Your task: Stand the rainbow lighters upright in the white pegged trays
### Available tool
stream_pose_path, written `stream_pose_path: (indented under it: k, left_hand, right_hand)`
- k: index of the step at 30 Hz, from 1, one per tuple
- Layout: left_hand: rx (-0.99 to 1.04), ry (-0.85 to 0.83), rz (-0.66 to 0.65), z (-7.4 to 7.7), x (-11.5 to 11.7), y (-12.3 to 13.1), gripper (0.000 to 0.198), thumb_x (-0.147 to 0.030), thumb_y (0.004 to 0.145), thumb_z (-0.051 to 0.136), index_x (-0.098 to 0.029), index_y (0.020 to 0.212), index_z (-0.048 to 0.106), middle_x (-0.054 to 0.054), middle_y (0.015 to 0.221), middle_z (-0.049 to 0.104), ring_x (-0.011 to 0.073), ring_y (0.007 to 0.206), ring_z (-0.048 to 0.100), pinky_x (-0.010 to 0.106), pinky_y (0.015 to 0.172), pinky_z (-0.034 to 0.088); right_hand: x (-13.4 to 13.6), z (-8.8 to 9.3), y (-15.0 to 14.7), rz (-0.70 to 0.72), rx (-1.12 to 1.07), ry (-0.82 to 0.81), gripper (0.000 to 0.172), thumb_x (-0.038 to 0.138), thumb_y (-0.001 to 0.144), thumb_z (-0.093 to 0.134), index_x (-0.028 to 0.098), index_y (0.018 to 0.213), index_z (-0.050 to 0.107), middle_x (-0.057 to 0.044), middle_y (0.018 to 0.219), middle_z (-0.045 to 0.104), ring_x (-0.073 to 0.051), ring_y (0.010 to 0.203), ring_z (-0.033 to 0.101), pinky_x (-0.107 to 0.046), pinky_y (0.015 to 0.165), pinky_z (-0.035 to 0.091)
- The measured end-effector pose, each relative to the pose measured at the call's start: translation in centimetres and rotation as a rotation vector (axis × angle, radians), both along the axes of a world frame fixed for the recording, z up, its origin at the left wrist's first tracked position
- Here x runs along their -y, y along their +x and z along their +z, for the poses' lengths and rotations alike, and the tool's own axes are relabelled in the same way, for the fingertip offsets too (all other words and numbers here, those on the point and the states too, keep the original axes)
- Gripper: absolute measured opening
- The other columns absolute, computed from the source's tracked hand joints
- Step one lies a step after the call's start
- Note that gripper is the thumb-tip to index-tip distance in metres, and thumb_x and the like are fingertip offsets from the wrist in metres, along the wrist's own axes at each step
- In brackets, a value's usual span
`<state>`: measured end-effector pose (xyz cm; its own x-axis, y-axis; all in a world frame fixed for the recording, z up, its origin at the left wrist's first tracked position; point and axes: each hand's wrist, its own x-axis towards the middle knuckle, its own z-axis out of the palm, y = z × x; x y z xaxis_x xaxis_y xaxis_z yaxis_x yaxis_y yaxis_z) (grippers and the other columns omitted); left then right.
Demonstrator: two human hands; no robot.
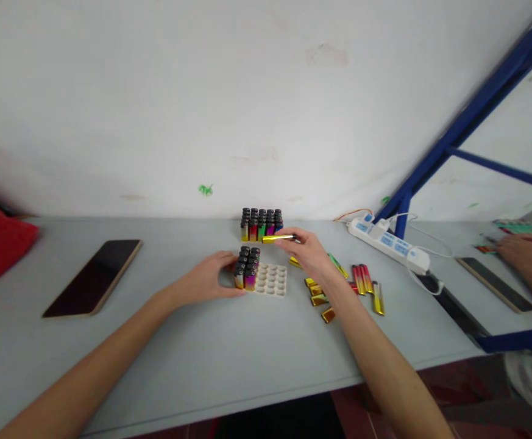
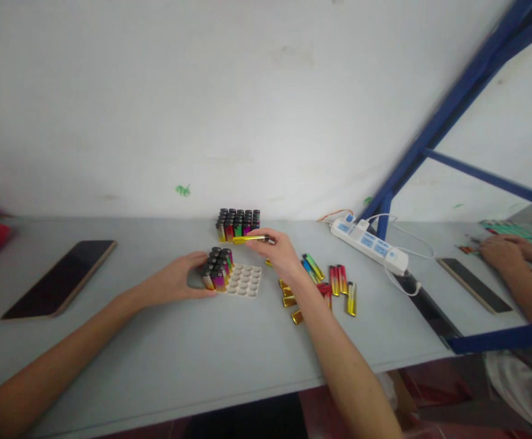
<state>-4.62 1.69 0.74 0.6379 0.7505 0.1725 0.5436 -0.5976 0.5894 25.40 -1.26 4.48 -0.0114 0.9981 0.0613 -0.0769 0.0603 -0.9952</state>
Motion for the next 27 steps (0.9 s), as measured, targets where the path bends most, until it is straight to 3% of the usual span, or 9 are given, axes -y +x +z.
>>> stream_pose_path:
  k: [3, 7, 12, 16, 18, 20, 24, 27]
  left_hand:
    - [-0.012, -0.042, 0.004, 0.0, -0.1, 0.0, 0.06, -0.065, 0.078, 0.096, -0.022, 0.118, 0.083, 0.014, 0.126, 0.087, 0.0437, 0.12, 0.08, 0.055, 0.111, 0.066]
    - [-0.034, -0.066, 0.007, 0.4, 0.0, 0.0, 0.058, -0.068, 0.078, 0.094, -0.023, 0.112, 0.082, 0.014, 0.122, 0.086, 0.0426, 0.115, 0.08, 0.054, 0.104, 0.067]
    - [-0.032, -0.09, 0.017, 0.6, 0.2, 0.1, 0.057, -0.065, 0.077, 0.094, -0.023, 0.113, 0.081, 0.015, 0.124, 0.087, 0.0428, 0.116, 0.08, 0.053, 0.103, 0.067]
    - [-0.028, -0.083, 0.018, 0.5, 0.0, 0.1, 0.057, -0.068, 0.075, 0.095, -0.026, 0.111, 0.08, 0.013, 0.118, 0.087, 0.0411, 0.111, 0.08, 0.051, 0.099, 0.067]
    - [-0.034, -0.088, 0.012, 0.4, -0.1, 0.1, 0.057, -0.069, 0.076, 0.094, -0.026, 0.111, 0.08, 0.013, 0.119, 0.086, 0.0408, 0.111, 0.08, 0.051, 0.099, 0.066]
    - [-0.032, -0.088, 0.011, 0.4, -0.1, 0.1, 0.056, -0.068, 0.076, 0.095, -0.027, 0.111, 0.08, 0.012, 0.118, 0.086, 0.0409, 0.111, 0.08, 0.05, 0.098, 0.067]
    - [-0.004, -0.084, 0.02, 0.5, 0.0, 0.1, 0.054, -0.065, 0.073, 0.097, -0.03, 0.111, 0.08, 0.01, 0.116, 0.086, 0.0411, 0.11, 0.08, 0.05, 0.096, 0.068]
    - [0.013, -0.105, 0.019, 0.7, 0.3, 0.2, 0.054, -0.062, 0.075, 0.097, -0.028, 0.114, 0.081, 0.01, 0.116, 0.085, 0.04, 0.107, 0.08, 0.051, 0.098, 0.067]
  right_hand:
    - [0.3, -1.2, -0.9, 0.033, -0.111, -0.063, 0.043, 0.046, 0.069, 0.106, 0.023, 0.102, 0.091, 0.001, 0.085, 0.076, -0.016, 0.076, 0.056, -0.033, 0.074, 0.044]
    - [1.0, -1.7, -0.4, 0.047, -0.109, -0.091, 0.041, 0.052, 0.073, 0.106, 0.021, 0.095, 0.09, 0.001, 0.078, 0.071, -0.017, 0.075, 0.057, -0.035, 0.076, 0.047]
    - [1.5, -1.5, -0.5, -0.032, -0.222, -0.103, 0.059, 0.055, 0.061, 0.113, 0.023, 0.1, 0.084, -0.001, 0.087, 0.08, -0.016, 0.073, 0.06, -0.033, 0.073, 0.051]
    - [1.5, -1.5, -0.9, -0.111, -0.268, -0.075, 0.062, 0.057, 0.058, 0.115, 0.024, 0.094, 0.077, 0.003, 0.075, 0.072, -0.014, 0.067, 0.051, -0.03, 0.065, 0.04]
    - [1.5, -1.4, -1.0, -0.127, -0.239, -0.051, 0.06, 0.062, 0.062, 0.113, 0.023, 0.092, 0.078, 0.002, 0.076, 0.071, -0.013, 0.066, 0.044, -0.03, 0.063, 0.033]
    - [1.5, -1.5, -1.0, -0.133, -0.208, -0.042, 0.061, 0.07, 0.067, 0.109, 0.022, 0.093, 0.08, -0.001, 0.082, 0.074, -0.014, 0.069, 0.046, -0.031, 0.063, 0.032]
    - [1.7, -1.7, -1.2, -0.1, -0.179, -0.058, 0.067, 0.079, 0.072, 0.103, 0.024, 0.104, 0.084, -0.003, 0.09, 0.076, -0.021, 0.086, 0.065, -0.032, 0.073, 0.048]
    - [1.8, -2.1, -1.4, -0.073, -0.193, -0.06, 0.067, 0.083, 0.076, 0.1, 0.026, 0.106, 0.079, -0.001, 0.09, 0.073, -0.022, 0.087, 0.069, -0.033, 0.076, 0.056]
